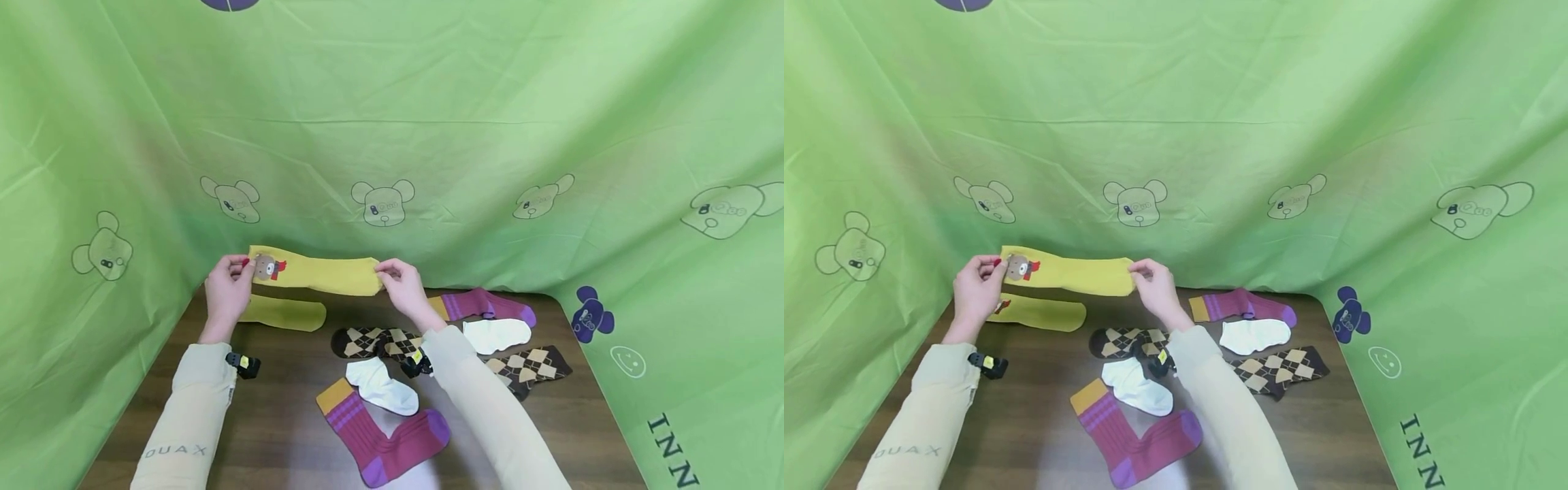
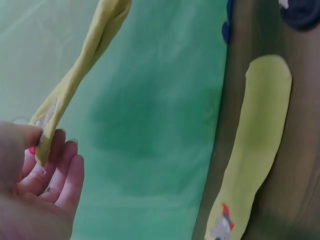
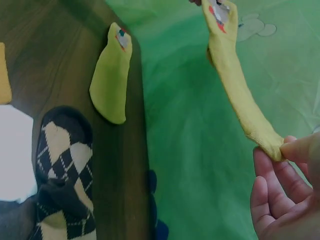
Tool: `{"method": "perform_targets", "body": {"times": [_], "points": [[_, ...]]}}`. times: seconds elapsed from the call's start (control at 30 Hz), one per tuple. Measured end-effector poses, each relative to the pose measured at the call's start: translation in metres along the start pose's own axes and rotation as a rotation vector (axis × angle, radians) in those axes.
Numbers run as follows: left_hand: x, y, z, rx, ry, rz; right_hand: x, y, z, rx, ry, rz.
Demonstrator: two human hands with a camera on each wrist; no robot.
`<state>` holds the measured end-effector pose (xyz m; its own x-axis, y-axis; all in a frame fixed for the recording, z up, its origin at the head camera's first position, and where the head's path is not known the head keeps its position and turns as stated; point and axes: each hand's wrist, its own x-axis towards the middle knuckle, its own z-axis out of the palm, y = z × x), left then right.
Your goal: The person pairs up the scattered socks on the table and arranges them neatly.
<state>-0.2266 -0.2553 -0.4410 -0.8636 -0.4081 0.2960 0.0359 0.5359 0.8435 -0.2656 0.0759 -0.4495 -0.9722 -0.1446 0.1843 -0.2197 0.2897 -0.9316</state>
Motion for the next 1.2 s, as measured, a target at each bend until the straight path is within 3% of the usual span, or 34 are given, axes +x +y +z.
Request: {"method": "perform_targets", "body": {"times": [0.3, 0.6, 0.77, 0.9, 1.0, 1.1, 1.2], "points": [[0.022, -0.005, -0.03, -0.049, 0.019, -0.084, 0.015, -0.013, 0.029, -0.017, -0.054, -0.019], [0.046, 0.008, -0.06, -0.115, 0.086, -0.068, 0.028, -0.036, 0.047, -0.023, -0.09, -0.054], [0.05, 0.003, -0.071, -0.202, 0.097, -0.123, 0.03, -0.042, 0.056, -0.037, -0.119, -0.05], [0.049, -0.007, -0.076, -0.228, 0.081, -0.186, 0.03, -0.038, 0.066, -0.053, -0.144, -0.039], [0.045, -0.016, -0.074, -0.152, 0.036, -0.197, 0.028, -0.033, 0.072, -0.073, -0.157, -0.033], [0.039, -0.024, -0.071, -0.043, -0.04, -0.19, 0.024, -0.027, 0.077, -0.095, -0.175, -0.018], [0.032, -0.033, -0.067, 0.002, -0.135, -0.18, 0.019, -0.02, 0.081, -0.119, -0.211, 0.005]]}}
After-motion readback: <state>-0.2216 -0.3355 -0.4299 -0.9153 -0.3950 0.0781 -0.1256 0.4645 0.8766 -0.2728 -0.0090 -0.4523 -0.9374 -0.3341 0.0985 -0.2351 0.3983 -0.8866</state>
